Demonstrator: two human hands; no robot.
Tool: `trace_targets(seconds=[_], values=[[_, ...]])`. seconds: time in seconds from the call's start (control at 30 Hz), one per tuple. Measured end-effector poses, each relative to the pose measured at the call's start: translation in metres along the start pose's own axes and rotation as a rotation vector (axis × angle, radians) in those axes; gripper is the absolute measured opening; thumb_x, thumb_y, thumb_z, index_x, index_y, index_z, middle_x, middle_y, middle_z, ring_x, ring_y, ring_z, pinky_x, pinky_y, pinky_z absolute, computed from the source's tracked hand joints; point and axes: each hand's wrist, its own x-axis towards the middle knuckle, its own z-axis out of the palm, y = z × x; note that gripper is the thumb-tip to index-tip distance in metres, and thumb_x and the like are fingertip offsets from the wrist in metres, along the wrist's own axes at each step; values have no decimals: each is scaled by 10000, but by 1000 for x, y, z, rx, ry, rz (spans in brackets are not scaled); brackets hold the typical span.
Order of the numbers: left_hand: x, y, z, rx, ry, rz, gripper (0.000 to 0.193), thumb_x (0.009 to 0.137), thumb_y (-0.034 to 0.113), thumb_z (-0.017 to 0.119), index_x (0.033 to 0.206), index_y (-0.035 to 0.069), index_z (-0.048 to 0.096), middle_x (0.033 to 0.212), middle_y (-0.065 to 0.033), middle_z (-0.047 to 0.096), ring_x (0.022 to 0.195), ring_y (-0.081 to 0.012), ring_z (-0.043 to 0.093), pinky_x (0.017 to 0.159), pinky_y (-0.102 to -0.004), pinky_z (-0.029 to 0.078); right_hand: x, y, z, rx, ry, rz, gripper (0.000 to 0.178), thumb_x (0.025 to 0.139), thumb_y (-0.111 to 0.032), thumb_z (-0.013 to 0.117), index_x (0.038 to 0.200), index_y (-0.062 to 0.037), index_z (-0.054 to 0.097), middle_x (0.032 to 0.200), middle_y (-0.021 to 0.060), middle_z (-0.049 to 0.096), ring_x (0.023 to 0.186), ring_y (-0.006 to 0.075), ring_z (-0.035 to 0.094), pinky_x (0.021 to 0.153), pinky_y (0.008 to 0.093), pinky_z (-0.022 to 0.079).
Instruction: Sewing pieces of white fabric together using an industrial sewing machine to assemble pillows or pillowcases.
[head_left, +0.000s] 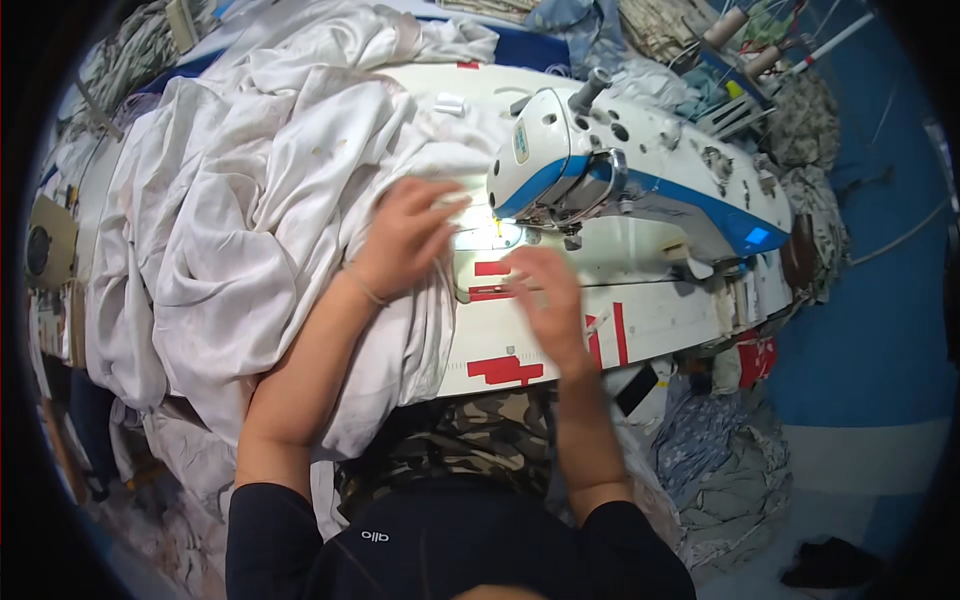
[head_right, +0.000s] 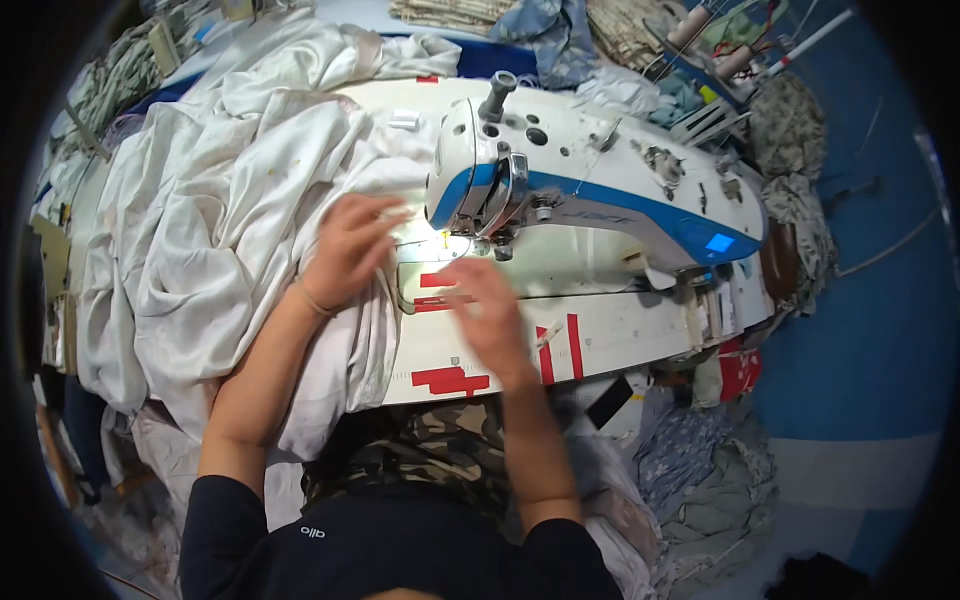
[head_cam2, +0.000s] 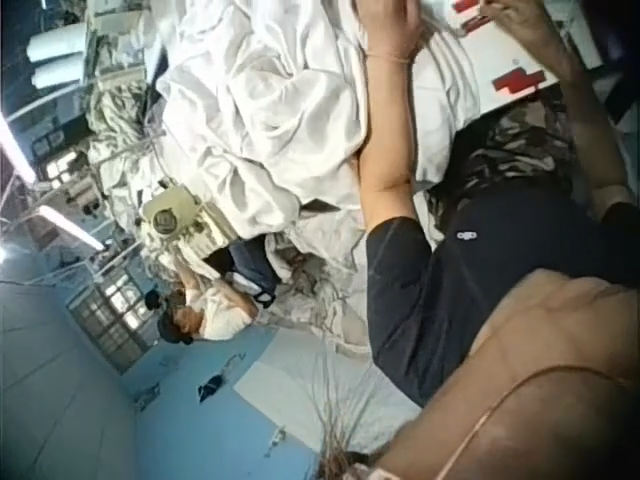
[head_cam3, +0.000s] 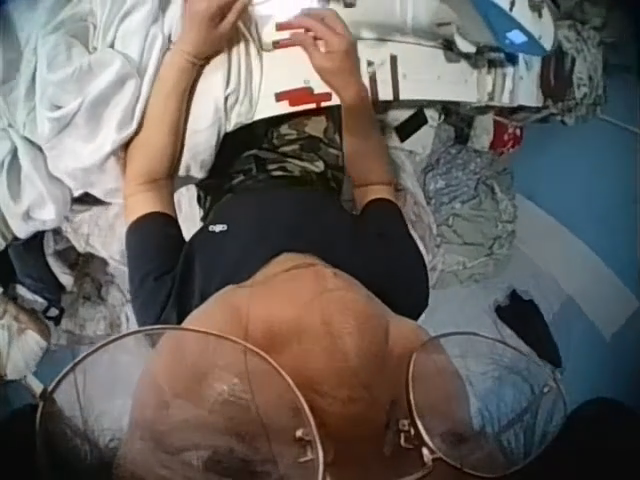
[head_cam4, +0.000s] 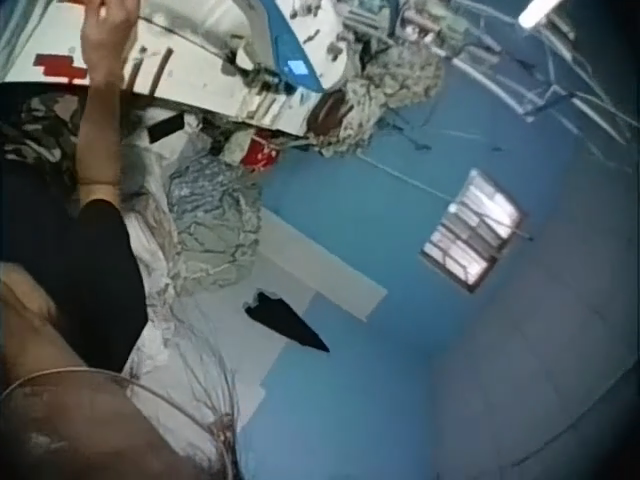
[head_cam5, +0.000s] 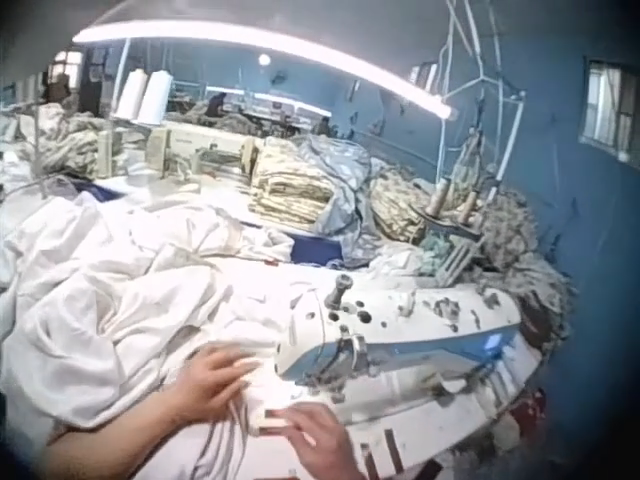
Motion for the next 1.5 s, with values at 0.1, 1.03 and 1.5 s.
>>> trace_targets(seconds=[0.1,1.03,1.5], values=[[-33,-33,-60,155,375,-150,415,840,-39,662,1226,92,745,1324,-112,646,1056,-285,575,903,-369,496,-4,-48,66,49,-262,-182,506,911,-131,746,1394,-74,608,1351,166,622,1262,368,573,1072,417,459],[-196,126,-250,-61,-211,-1034,518,761,200,833,1228,26,695,1115,-71,749,1011,-145,651,934,-328,515,-65,-155,209,181,-1165,-600,416,919,-289,722,1168,38,666,1102,301,661,1016,450,647,911,500,509],[-724,657,-178,-369,-1240,-1806,704,848,575,717,1356,89,678,1336,-182,682,1274,-318,611,1096,-414,437,-190,-163,212,433,-1930,-982,375,967,-297,684,1230,-29,675,1103,207,713,1084,416,655,951,491,507]])
